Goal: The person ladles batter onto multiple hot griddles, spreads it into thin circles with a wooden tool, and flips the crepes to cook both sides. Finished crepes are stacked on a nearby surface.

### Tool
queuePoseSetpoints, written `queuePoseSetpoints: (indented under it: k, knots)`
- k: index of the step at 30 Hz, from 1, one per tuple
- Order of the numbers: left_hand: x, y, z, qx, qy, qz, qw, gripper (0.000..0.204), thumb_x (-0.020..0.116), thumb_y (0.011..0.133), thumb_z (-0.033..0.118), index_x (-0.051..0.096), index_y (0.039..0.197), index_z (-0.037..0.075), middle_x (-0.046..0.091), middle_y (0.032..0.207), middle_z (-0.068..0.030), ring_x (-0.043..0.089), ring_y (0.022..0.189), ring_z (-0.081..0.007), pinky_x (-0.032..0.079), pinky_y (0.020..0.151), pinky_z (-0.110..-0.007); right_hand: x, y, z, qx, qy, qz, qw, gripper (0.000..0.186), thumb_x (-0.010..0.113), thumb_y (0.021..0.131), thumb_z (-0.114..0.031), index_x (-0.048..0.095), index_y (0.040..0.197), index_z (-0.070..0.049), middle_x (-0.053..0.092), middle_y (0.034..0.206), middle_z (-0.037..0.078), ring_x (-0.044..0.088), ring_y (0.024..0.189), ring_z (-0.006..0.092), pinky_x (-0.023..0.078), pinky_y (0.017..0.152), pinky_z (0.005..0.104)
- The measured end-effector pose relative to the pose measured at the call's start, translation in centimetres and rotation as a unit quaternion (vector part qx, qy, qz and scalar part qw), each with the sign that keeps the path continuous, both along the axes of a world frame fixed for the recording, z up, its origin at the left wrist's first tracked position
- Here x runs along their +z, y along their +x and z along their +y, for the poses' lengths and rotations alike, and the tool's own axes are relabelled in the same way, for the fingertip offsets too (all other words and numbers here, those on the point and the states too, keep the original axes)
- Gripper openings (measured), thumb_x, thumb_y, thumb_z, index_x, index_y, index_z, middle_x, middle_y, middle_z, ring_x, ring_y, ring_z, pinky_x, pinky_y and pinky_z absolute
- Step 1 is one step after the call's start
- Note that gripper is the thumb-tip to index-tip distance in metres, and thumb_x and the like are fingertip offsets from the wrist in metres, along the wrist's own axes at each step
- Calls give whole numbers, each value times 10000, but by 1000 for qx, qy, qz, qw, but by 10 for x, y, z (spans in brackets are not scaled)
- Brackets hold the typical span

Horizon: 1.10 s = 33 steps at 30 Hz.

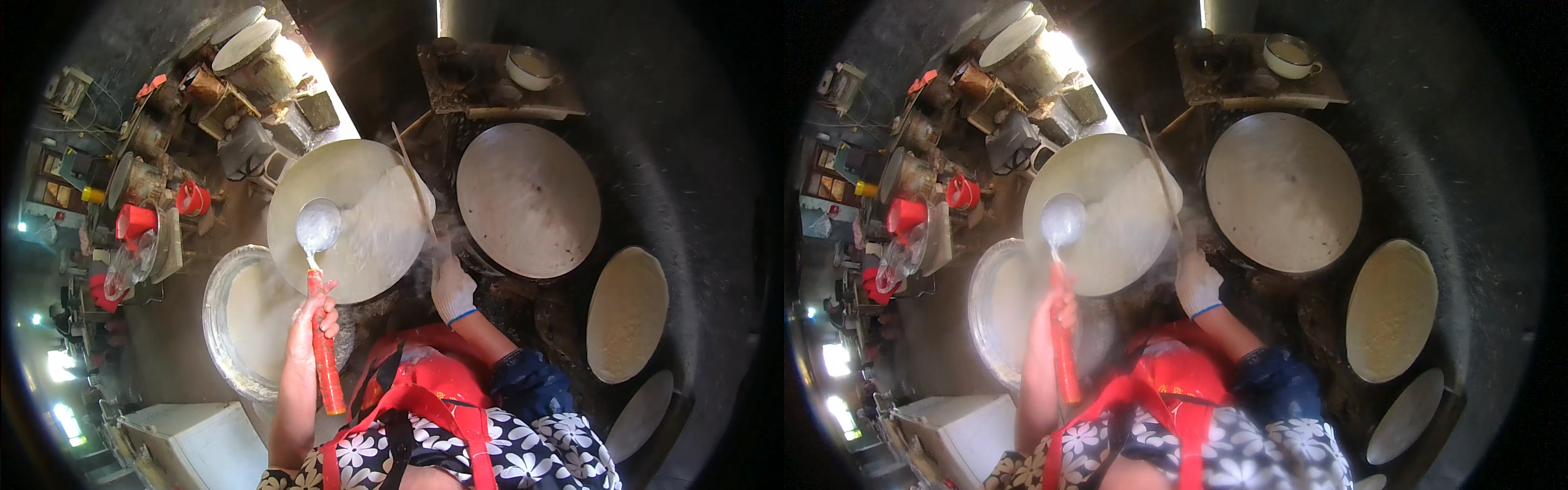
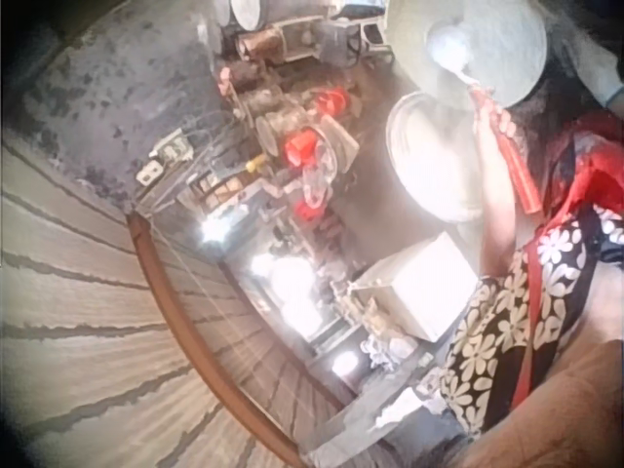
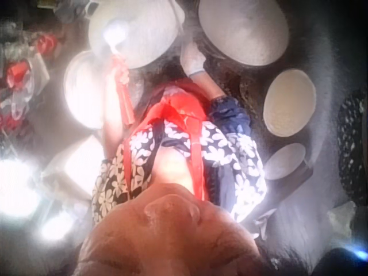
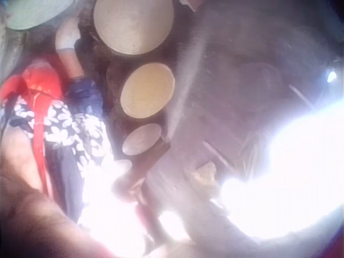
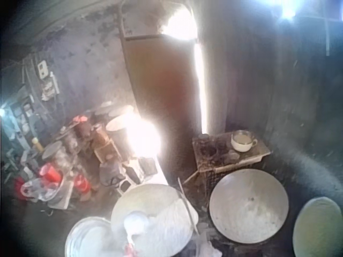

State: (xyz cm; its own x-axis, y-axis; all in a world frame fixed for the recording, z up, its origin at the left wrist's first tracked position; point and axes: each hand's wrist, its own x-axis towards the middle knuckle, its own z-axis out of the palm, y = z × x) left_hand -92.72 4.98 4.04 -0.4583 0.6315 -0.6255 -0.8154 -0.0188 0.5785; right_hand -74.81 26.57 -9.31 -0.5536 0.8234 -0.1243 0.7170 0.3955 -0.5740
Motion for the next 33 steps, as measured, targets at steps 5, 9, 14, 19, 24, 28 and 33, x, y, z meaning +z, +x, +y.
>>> queuePoseSetpoints:
  k: [5,9,14,19,24,28,33]
  knots:
    - [12,-20,-3,-53,3,30,998,521,610,1059,188,441,1509,-12,548,884,-30,447,584,-64,386,478,-209,-19,-40,-15,27,8,-13,1000,712,583,995,-241,303,1635,-101,695,1073,273,697,879,474,557,770,563]
    - [13,-28,-18,-99,-34,8,994,472,595,1072,199,455,1506,78,542,881,-41,435,570,-63,385,474,-209,-7,-64,-65,70,-35,19,997,715,548,987,-194,289,1646,-91,685,1119,314,697,876,489,547,772,573]
    - [1,-46,-60,-145,-15,-25,989,389,569,1089,218,503,1462,127,544,880,-41,450,563,-72,398,475,-225,34,-43,-48,78,8,-54,995,712,541,1001,-176,273,1656,-101,713,1087,249,720,908,465,559,794,560]
    - [-14,-54,-83,-169,19,-60,984,398,556,1090,217,505,1469,107,554,874,-43,467,562,-80,406,478,-238,-5,-28,-38,-36,64,-6,997,684,568,1005,-196,316,1637,-125,706,1047,242,713,887,429,565,743,535]
    - [-7,-55,-78,-181,-21,-55,982,328,599,1059,231,556,1349,83,517,785,0,426,550,-62,331,449,-212,-14,-39,-75,82,83,-16,993,279,549,1014,-194,616,1251,-62,711,1014,229,736,867,427,572,723,548]
    - [-12,-56,-74,-185,-7,-60,981,330,608,1050,212,551,1352,94,524,792,-13,440,566,-69,344,469,-222,28,-34,-77,105,85,-90,987,620,582,1008,-183,402,1600,-149,698,987,215,697,842,446,554,698,552]
    - [-32,-60,-61,-164,-6,-61,985,285,612,1038,201,554,1299,104,545,812,-35,474,572,-101,380,485,-260,7,-8,-134,-63,45,-20,997,579,542,1055,-238,373,1587,-87,692,1040,256,717,891,448,560,729,555]
